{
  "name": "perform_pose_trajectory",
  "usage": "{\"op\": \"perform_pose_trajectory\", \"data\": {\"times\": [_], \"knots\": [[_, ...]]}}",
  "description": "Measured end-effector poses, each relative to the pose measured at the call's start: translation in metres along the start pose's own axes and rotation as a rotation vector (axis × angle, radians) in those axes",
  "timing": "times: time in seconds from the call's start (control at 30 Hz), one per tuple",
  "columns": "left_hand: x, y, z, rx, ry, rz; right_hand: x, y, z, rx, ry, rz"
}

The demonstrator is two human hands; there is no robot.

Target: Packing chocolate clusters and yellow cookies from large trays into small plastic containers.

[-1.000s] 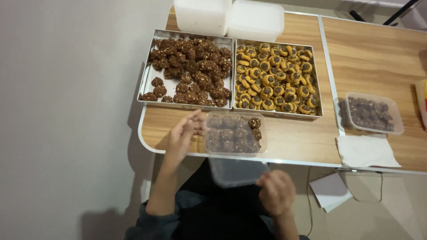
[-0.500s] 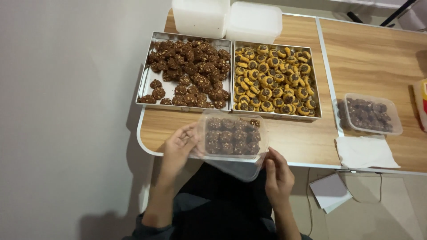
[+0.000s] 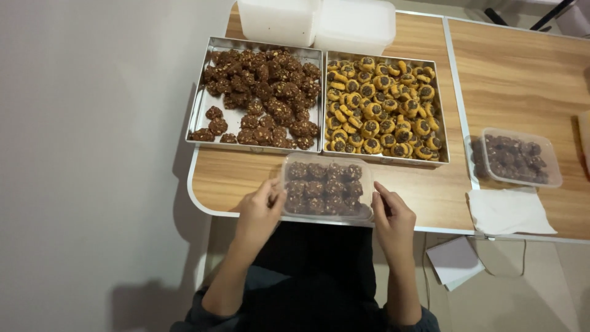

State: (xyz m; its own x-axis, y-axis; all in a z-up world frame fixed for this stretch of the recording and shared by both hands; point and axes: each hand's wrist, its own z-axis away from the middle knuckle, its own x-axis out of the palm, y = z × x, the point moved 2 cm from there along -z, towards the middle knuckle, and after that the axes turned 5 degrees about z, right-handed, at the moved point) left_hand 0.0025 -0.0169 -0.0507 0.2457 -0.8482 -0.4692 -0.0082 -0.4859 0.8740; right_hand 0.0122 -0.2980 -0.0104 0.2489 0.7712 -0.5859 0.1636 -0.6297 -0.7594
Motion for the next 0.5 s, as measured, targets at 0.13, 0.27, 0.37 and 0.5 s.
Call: {"op": "perform_pose_trajectory", "data": {"times": [0.13,0.27,0.37,0.5], "knots": [[-0.003,0.026,0.004,0.007,-0.024,-0.051,0.006,0.013,-0.005,-0.043,0.015,0.050],[-0.004,0.034,0.007,0.106,0.026,-0.152,0.012,0.016,-0.006,-0.067,0.017,0.154],[-0.003,0.032,0.007,0.192,0.078,-0.272,0.014,0.013,-0.007,-0.096,0.023,0.220],[-0.012,0.042,-0.004,0.328,-0.079,-0.251,0.014,0.007,-0.010,-0.135,0.022,0.324]]}}
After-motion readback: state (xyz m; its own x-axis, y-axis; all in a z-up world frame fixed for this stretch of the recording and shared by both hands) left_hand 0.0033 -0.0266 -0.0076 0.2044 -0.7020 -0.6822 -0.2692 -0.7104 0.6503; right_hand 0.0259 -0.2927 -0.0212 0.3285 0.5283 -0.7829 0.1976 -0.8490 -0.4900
